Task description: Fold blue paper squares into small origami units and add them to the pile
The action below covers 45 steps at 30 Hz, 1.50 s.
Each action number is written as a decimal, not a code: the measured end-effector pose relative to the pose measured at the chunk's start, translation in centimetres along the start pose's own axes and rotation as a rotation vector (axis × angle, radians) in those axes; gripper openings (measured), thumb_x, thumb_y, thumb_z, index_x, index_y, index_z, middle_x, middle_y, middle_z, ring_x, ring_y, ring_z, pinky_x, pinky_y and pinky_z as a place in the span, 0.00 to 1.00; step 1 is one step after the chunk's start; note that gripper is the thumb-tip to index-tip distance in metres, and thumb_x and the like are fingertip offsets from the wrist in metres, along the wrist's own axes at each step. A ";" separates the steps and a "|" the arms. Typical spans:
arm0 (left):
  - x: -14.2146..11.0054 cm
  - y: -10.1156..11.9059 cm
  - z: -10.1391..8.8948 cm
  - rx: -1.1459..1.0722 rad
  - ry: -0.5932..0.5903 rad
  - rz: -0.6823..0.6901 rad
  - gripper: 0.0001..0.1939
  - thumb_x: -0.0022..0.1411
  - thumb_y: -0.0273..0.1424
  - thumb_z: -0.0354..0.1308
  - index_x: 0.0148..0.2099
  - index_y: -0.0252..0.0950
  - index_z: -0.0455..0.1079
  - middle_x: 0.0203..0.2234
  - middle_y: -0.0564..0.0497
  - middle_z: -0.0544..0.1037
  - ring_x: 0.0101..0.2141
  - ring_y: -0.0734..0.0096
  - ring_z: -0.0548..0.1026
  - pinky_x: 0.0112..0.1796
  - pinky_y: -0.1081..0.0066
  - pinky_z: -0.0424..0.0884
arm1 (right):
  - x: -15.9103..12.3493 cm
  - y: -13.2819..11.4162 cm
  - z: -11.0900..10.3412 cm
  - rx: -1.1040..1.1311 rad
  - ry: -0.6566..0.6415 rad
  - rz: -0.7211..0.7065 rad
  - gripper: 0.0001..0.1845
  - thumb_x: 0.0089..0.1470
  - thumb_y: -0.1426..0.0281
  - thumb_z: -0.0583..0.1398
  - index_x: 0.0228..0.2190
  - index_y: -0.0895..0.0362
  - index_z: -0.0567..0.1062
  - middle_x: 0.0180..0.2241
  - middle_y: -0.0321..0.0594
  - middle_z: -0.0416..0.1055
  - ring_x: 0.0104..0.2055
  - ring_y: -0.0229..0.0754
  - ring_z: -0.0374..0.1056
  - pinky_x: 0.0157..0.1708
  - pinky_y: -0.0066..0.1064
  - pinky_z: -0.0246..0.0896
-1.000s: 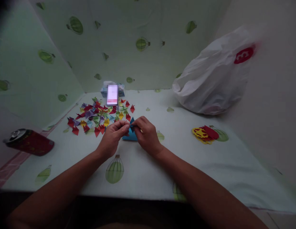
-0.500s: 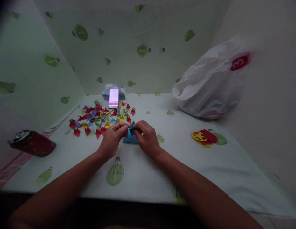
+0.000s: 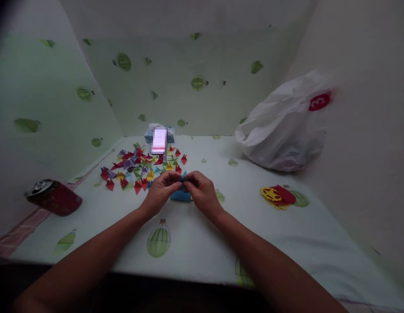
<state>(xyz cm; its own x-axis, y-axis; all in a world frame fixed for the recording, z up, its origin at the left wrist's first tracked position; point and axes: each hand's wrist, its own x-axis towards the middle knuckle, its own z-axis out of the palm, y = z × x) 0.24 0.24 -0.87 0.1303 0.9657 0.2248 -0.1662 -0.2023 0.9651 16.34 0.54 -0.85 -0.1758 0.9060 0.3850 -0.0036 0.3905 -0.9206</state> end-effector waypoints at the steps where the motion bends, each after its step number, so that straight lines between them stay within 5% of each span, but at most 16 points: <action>1: 0.0 0.0 0.0 0.002 0.010 0.002 0.11 0.52 0.30 0.69 0.38 0.35 0.74 0.32 0.52 0.77 0.33 0.73 0.76 0.39 0.69 0.72 | 0.0 0.0 0.0 0.006 -0.006 0.005 0.04 0.53 0.68 0.63 0.30 0.57 0.74 0.26 0.34 0.71 0.27 0.37 0.70 0.30 0.31 0.68; 16: 0.1 0.1 -0.3 0.038 0.135 -0.031 0.12 0.50 0.33 0.70 0.36 0.34 0.76 0.29 0.52 0.78 0.30 0.73 0.74 0.35 0.69 0.71 | 0.3 0.5 -0.1 0.079 0.008 0.081 0.12 0.51 0.62 0.67 0.33 0.56 0.73 0.26 0.33 0.71 0.24 0.36 0.69 0.26 0.30 0.67; 34: 0.0 0.0 0.0 -0.008 0.103 -0.074 0.12 0.48 0.32 0.70 0.33 0.33 0.74 0.25 0.54 0.76 0.27 0.74 0.74 0.33 0.71 0.70 | 0.2 0.6 0.1 0.079 0.002 0.104 0.07 0.49 0.67 0.65 0.29 0.56 0.73 0.22 0.32 0.72 0.24 0.38 0.70 0.29 0.32 0.67; 45: 0.0 -0.8 0.2 0.015 0.083 -0.066 0.11 0.48 0.31 0.67 0.34 0.33 0.71 0.24 0.56 0.74 0.26 0.75 0.73 0.31 0.72 0.70 | 0.1 -0.3 -0.1 -0.272 0.067 -0.025 0.01 0.47 0.72 0.62 0.26 0.56 0.75 0.28 0.37 0.71 0.32 0.40 0.66 0.35 0.33 0.60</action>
<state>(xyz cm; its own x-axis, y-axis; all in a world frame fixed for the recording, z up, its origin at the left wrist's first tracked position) 0.55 0.37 -1.67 0.0585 0.9871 0.1490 -0.1454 -0.1393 0.9795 16.46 0.51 -0.55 -0.1135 0.9007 0.4192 0.2589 0.4342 -0.8628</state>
